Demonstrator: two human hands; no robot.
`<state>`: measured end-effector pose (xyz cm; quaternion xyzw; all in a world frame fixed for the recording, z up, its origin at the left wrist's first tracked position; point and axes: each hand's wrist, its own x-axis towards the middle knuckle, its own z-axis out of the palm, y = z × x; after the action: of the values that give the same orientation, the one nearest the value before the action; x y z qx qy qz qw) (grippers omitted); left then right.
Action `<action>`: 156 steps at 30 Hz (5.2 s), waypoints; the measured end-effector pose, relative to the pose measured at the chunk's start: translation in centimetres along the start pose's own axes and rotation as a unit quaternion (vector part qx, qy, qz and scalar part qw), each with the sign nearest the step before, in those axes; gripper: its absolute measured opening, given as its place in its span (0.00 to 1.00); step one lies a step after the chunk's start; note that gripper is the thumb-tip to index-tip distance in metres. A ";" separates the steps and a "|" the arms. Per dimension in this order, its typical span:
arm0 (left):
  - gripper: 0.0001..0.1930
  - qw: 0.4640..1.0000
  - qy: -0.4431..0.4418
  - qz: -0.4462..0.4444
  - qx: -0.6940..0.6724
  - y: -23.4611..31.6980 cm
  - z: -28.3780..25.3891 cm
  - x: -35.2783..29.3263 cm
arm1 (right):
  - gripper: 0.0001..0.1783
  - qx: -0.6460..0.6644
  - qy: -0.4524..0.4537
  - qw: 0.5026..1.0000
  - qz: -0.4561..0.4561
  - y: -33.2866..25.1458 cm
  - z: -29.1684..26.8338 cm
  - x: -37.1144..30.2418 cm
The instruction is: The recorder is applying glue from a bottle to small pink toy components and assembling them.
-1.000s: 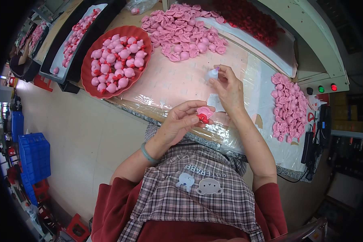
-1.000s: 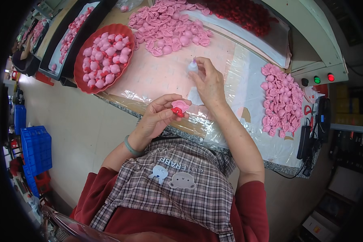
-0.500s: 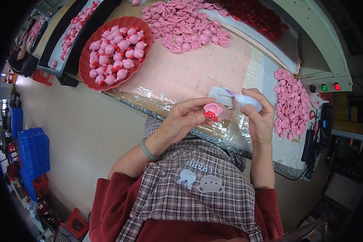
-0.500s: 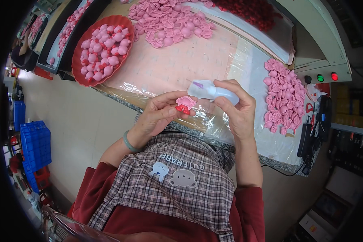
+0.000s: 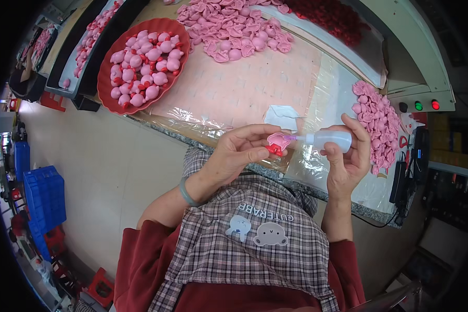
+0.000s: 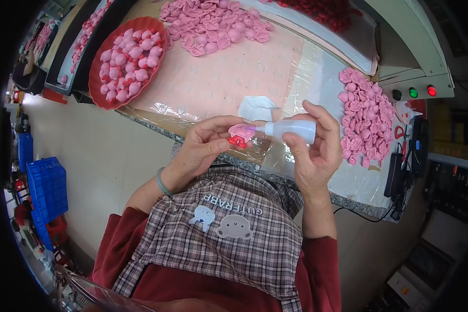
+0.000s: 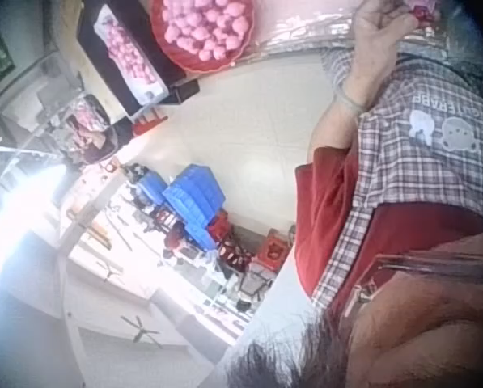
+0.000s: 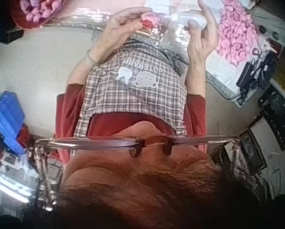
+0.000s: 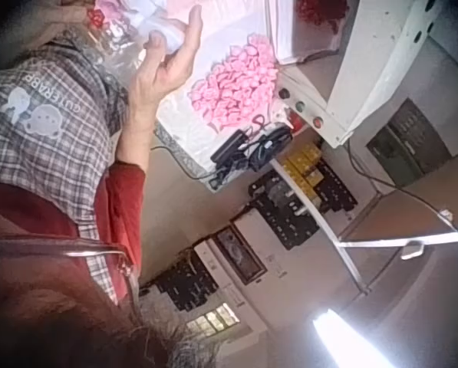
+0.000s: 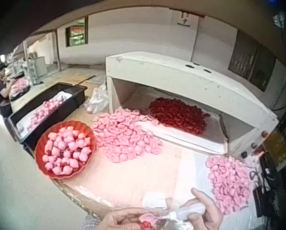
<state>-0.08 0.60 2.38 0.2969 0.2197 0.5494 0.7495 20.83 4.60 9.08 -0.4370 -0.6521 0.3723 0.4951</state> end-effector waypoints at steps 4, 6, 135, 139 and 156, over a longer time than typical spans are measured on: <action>0.23 1.000 0.004 0.003 0.010 -0.1 0.0 0.0 | 0.27 -0.015 0.005 1.000 -0.019 -0.1 -0.2 0.1; 0.24 1.000 0.006 0.014 0.025 -0.2 -0.1 0.1 | 0.27 -0.010 0.000 1.000 -0.011 -0.2 -0.2 0.0; 0.23 0.999 0.001 -0.028 0.035 -0.7 -0.3 0.0 | 0.21 -0.192 -0.023 0.959 -0.207 0.2 -0.3 -0.5; 0.24 0.999 0.008 -0.026 0.030 -0.4 -0.1 0.0 | 0.21 -0.211 -0.019 0.947 -0.243 0.1 -0.4 -0.4; 0.24 0.999 0.013 -0.016 0.036 -0.6 -0.4 0.1 | 0.21 -0.255 -0.021 0.927 -0.276 0.1 -0.4 -0.8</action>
<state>0.12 0.62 1.69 0.3132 0.2539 0.5324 0.7443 21.37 3.93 8.89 -0.3437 -0.8299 0.0511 0.4364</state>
